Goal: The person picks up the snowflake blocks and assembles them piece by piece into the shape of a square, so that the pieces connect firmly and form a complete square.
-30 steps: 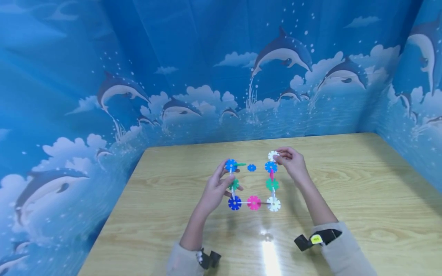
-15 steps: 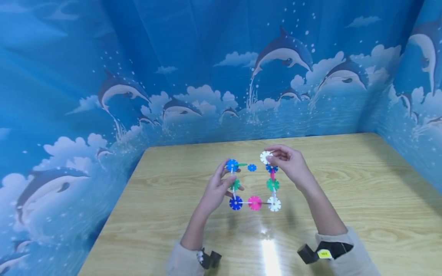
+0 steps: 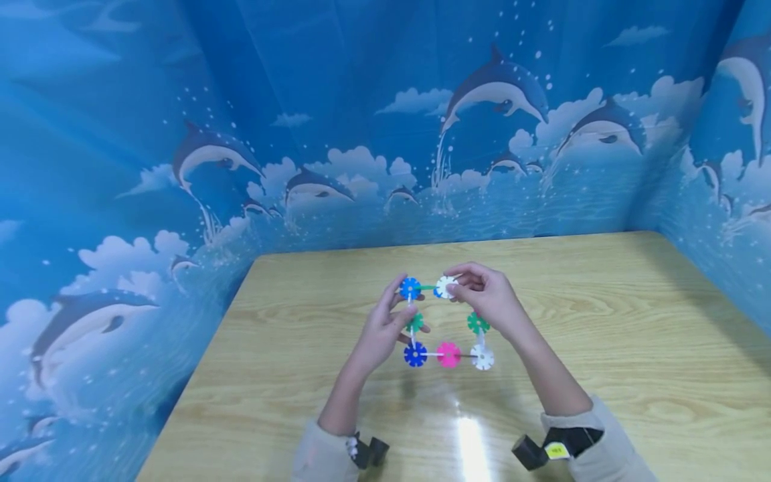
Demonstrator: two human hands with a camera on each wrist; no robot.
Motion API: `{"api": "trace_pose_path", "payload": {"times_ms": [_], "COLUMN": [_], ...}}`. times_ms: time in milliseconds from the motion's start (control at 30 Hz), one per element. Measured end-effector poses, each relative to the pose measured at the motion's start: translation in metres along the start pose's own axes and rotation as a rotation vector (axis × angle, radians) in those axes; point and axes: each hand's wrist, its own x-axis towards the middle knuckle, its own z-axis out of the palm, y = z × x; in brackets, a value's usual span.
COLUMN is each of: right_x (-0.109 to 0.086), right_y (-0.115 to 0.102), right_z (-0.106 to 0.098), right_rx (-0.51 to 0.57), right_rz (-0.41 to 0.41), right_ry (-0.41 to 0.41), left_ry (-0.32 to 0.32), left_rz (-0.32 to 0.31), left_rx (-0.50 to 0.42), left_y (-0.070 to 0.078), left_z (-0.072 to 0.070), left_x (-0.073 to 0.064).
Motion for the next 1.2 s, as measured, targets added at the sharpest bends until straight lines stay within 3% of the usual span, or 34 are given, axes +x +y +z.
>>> {"api": "trace_pose_path", "payload": {"times_ms": [833,1200], "right_x": [0.0007,0.0006], "right_y": [0.0004,0.0006], "right_z": [0.0001,0.0006], "right_rx": [0.027,0.002], "right_rz": [0.011,0.033], "right_ry": [0.015,0.021], "left_ry": [-0.002,0.003], "left_rz": [-0.023,-0.018], "left_rx": [-0.056,-0.033], "left_y": [-0.0001,0.0003], "left_z": [0.0032,0.0073], "left_x": [-0.0002,0.0000]}}
